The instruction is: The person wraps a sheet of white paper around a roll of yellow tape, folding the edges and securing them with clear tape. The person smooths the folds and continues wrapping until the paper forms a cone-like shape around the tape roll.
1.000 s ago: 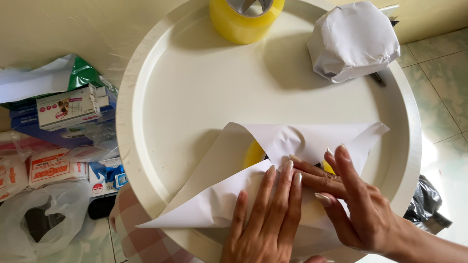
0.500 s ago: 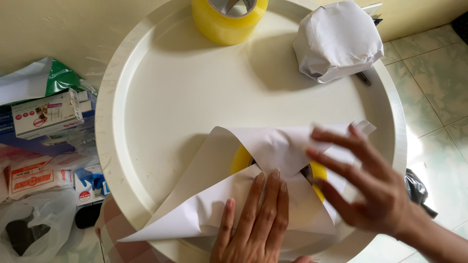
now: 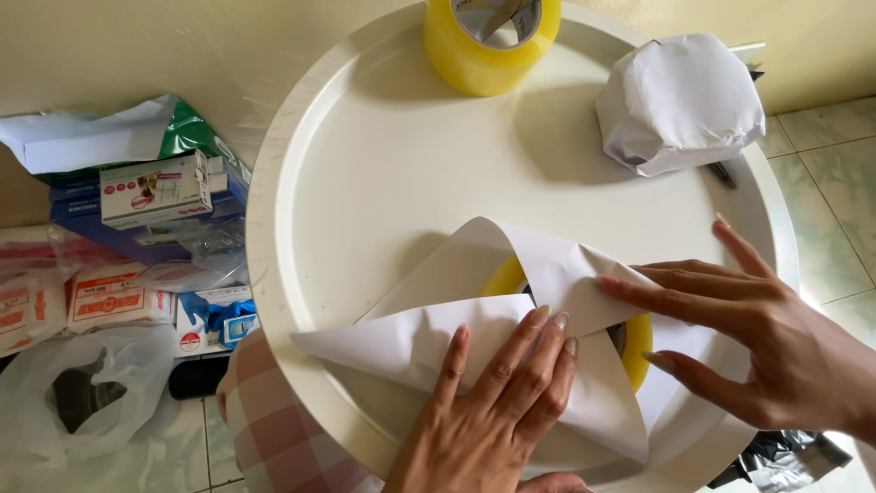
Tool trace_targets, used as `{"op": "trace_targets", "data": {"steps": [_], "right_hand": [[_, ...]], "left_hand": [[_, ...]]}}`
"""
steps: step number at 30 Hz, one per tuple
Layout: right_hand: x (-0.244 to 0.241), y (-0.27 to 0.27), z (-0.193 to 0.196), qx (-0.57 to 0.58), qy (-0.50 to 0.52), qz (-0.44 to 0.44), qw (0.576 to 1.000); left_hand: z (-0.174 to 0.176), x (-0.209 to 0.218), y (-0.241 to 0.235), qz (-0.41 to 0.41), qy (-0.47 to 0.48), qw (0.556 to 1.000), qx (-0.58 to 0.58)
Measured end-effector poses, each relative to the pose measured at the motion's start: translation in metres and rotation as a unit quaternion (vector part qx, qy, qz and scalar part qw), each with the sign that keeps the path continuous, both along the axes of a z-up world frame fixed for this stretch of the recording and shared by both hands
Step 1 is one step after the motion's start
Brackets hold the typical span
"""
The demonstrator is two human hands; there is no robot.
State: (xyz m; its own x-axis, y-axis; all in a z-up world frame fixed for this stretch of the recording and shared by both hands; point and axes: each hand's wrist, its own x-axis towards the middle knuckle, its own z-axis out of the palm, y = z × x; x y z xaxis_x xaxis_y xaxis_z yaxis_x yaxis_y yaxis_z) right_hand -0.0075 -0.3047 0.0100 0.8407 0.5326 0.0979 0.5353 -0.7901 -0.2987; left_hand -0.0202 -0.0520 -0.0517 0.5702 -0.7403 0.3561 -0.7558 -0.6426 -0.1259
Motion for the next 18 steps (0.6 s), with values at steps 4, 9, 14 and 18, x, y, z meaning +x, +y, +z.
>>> {"op": "trace_targets", "data": {"steps": [4, 9, 14, 18], "right_hand": [[0.004, 0.001, 0.003, 0.015, -0.022, -0.007, 1.0], [0.015, 0.018, -0.003, 0.039, -0.144, 0.057, 0.987], [0.018, 0.031, -0.003, 0.046, -0.194, 0.137, 0.97], [0.014, 0.043, -0.002, 0.122, -0.179, 0.089, 0.972]], "left_hand": [[-0.003, 0.003, 0.001, -0.019, 0.003, 1.0, 0.007], [-0.003, 0.003, 0.003, -0.033, 0.014, 0.999, -0.007], [-0.004, -0.013, -0.005, 0.053, -0.017, 0.998, -0.03], [-0.011, -0.027, -0.023, 0.15, -0.001, 0.982, -0.114]]}}
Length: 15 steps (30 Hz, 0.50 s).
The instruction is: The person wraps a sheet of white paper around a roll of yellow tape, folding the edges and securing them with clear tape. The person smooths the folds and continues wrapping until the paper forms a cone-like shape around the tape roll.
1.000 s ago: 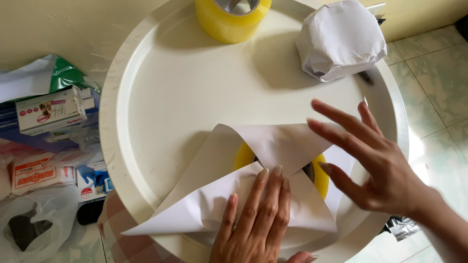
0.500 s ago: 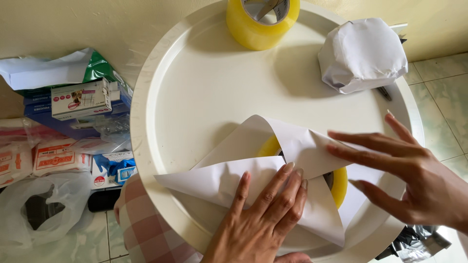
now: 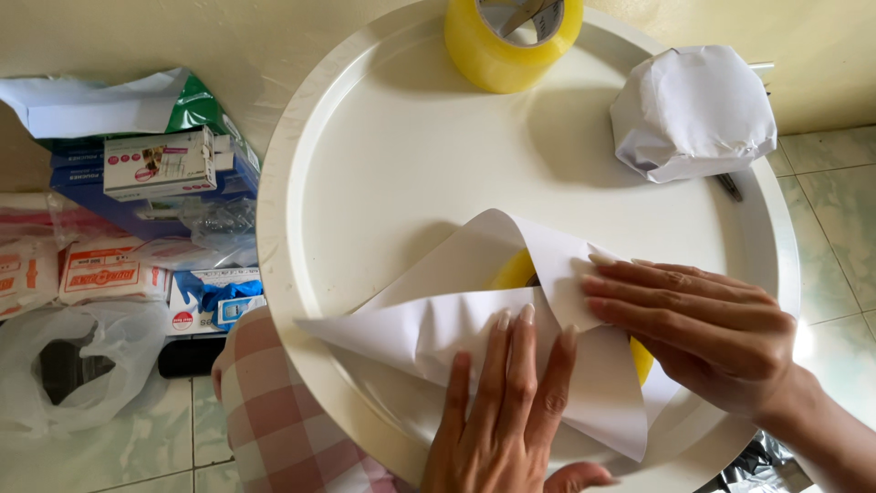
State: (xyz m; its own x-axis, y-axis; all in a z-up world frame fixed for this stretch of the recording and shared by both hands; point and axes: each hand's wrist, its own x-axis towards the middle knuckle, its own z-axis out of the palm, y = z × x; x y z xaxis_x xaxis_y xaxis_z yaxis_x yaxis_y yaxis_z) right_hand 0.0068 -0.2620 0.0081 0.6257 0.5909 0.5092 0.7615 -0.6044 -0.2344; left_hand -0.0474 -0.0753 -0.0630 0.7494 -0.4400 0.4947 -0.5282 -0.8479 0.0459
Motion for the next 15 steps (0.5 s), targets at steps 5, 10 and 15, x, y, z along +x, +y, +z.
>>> {"op": "trace_targets", "data": {"steps": [5, 10, 15], "right_hand": [[-0.004, 0.016, 0.002, 0.084, 0.011, -0.054, 0.995], [-0.008, 0.015, -0.002, 0.048, -0.039, -0.101, 0.993], [-0.012, 0.012, -0.007, 0.042, -0.042, -0.09, 0.994]], "left_hand": [[0.006, 0.0, -0.003, 0.006, 0.03, 1.0, 0.004], [0.015, 0.004, -0.008, 0.039, 0.053, 0.998, -0.009], [0.025, 0.013, -0.009, 0.045, 0.088, 0.993, -0.059]]}}
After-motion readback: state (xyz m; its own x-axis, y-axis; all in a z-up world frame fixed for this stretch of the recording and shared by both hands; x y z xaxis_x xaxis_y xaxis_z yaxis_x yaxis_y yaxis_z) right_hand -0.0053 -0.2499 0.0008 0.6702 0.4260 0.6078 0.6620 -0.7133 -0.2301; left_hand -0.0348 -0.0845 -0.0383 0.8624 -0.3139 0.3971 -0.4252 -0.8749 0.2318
